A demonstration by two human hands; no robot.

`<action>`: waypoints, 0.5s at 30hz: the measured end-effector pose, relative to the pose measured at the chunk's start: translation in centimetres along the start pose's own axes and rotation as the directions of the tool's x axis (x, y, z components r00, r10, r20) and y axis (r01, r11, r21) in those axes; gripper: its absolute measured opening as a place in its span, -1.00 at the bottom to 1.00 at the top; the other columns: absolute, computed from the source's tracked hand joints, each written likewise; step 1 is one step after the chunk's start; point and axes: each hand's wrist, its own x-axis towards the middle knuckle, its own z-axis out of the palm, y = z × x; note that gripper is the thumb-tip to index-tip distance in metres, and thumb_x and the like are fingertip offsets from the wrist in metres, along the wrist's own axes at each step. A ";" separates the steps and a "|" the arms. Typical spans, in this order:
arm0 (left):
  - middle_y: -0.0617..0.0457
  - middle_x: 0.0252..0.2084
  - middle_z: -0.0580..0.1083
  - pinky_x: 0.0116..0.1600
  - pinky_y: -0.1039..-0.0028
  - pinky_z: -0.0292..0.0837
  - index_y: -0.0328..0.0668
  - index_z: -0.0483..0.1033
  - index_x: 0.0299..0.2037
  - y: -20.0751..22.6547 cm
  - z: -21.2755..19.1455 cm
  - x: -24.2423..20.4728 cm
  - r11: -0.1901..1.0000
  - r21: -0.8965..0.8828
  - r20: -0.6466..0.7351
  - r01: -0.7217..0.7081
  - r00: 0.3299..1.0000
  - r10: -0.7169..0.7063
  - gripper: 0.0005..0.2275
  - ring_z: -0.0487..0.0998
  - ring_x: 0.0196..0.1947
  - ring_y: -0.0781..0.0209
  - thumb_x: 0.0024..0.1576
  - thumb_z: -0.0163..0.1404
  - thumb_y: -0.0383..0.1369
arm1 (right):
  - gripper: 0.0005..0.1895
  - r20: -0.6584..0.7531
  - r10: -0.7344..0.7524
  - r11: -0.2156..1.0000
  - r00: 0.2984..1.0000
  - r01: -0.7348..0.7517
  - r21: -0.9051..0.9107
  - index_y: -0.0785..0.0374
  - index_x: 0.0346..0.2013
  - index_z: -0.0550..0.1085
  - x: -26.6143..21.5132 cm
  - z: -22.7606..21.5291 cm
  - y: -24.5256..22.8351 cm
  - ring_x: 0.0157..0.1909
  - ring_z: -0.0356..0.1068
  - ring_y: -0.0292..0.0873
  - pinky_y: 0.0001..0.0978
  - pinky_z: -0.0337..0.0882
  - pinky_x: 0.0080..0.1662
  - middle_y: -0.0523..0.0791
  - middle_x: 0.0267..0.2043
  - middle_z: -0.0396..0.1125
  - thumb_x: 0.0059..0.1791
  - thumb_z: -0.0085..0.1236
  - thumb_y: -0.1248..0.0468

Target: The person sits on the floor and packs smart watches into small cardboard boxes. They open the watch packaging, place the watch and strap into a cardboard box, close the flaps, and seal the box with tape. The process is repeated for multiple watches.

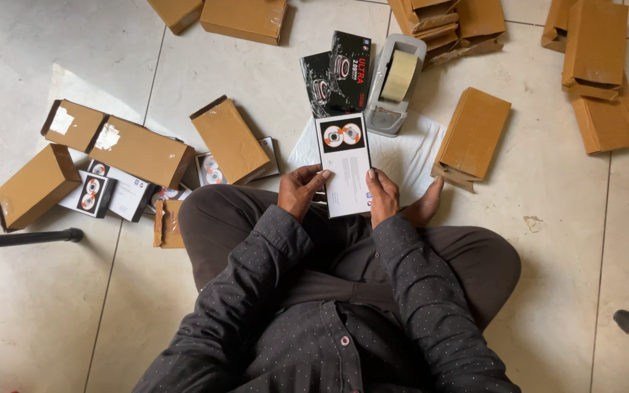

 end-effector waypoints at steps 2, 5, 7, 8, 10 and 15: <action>-0.28 -0.20 0.62 -0.26 0.33 0.65 -0.64 0.50 0.05 0.3 0.1 0.2 1.000 0.012 0.015 -0.026 1.000 0.026 -0.61 0.67 -0.31 0.07 0.17 0.15 -0.35 | -0.59 -0.023 -0.007 0.999 1.000 0.008 0.037 0.43 0.04 0.51 0.3 0.2 0.1 -0.08 0.41 -0.24 -0.41 0.40 0.00 -0.06 -0.08 0.49 0.17 -0.02 0.11; -0.26 -0.21 0.62 -0.24 0.36 0.67 -0.61 0.52 0.04 0.6 0.3 -0.2 1.000 0.004 0.045 -0.021 0.999 0.021 -0.62 0.68 -0.31 0.09 0.18 0.13 -0.33 | -0.55 -0.113 -0.125 0.930 0.986 0.077 -0.360 0.39 0.15 0.46 0.2 0.7 -0.2 -0.05 0.45 -0.16 -0.35 0.43 0.01 -0.01 -0.03 0.47 0.12 -0.03 0.11; -0.26 -0.20 0.62 -0.25 0.33 0.67 -0.58 0.50 0.04 0.9 0.8 -0.6 1.000 -0.001 0.048 0.016 0.999 -0.016 -0.63 0.69 -0.31 0.08 0.16 0.13 -0.34 | -0.49 -0.084 -0.249 0.763 0.965 0.143 -0.630 0.38 0.22 0.42 0.1 1.0 -0.6 -0.02 0.45 -0.05 -0.28 0.44 0.02 0.07 0.01 0.44 0.08 0.03 0.09; -0.25 -0.20 0.62 -0.25 0.34 0.67 -0.57 0.52 0.03 1.1 1.0 -0.9 1.000 0.002 0.022 0.018 1.000 -0.018 -0.64 0.70 -0.30 0.09 0.16 0.13 -0.34 | -0.44 -0.030 -0.298 0.687 0.954 0.193 -0.701 0.39 0.24 0.40 -0.1 1.1 -0.9 0.01 0.44 0.02 -0.24 0.44 0.04 0.13 0.04 0.41 0.06 0.10 0.07; -0.22 -0.21 0.63 -0.24 0.36 0.67 -0.54 0.54 0.01 1.6 1.6 -1.4 1.000 0.007 -0.028 0.017 0.999 -0.016 -0.65 0.70 -0.27 0.10 0.16 0.12 -0.32 | -0.33 0.077 -0.334 0.577 0.939 0.268 -0.771 0.41 0.27 0.37 -0.2 1.5 -1.6 0.05 0.43 0.12 -0.17 0.44 0.05 0.19 0.08 0.37 0.02 0.22 0.01; -0.15 -0.28 0.65 -0.24 0.45 0.60 -0.50 0.59 -0.03 3.5 2.4 -2.6 0.931 0.358 -0.100 -0.067 0.989 0.110 -0.67 0.68 -0.34 0.19 0.16 0.16 -0.29 | -0.20 0.139 -0.085 0.724 0.987 0.157 -0.672 0.39 0.31 0.31 -0.6 2.1 -3.3 0.09 0.49 0.10 -0.16 0.54 0.04 0.19 0.16 0.36 -0.06 0.29 -0.05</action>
